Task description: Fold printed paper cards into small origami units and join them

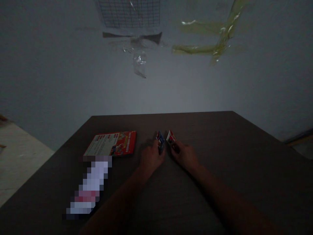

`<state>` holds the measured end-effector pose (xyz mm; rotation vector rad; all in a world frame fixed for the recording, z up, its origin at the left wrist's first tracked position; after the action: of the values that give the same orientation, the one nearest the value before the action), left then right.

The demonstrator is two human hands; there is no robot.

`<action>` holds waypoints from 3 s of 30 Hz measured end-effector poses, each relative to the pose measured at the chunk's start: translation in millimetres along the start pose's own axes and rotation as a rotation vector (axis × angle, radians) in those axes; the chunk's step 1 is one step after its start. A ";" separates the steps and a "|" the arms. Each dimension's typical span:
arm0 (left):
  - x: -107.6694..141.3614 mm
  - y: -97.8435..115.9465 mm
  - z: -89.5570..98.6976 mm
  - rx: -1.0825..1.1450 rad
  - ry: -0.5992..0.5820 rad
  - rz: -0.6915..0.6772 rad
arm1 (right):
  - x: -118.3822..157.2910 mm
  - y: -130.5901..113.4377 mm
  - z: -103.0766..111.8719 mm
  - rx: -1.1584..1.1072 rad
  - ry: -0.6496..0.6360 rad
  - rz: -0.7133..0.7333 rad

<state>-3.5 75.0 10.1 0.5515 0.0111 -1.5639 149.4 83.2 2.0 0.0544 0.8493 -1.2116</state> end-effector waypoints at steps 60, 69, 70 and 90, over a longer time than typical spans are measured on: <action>-4.5 -110.7 83.0 -0.311 -0.050 0.160 | 23.0 -32.0 3.0 -0.192 -0.316 0.199; -7.7 -113.8 83.6 -0.209 -0.073 0.149 | 21.6 -31.9 4.6 -0.172 -0.321 0.203; -7.9 -113.3 83.5 -0.210 -0.054 0.136 | 21.6 -31.9 4.4 -0.176 -0.321 0.203; 5.7 -84.1 111.5 -0.151 0.312 0.101 | 21.1 -34.6 6.0 -0.179 -0.342 0.230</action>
<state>-119.9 39.4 78.9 0.6614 0.3309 -1.3538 125.7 50.2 7.0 -0.1914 0.6280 -0.8918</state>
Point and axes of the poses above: each hand's wrist, its own x-axis away from the middle knuckle, its own z-axis out of the back of the hand, y = z × x, the point moved 5 cm from there along -x, towards the middle knuckle, and after that the axes turned 13 degrees about y, right-handed, at the moved point
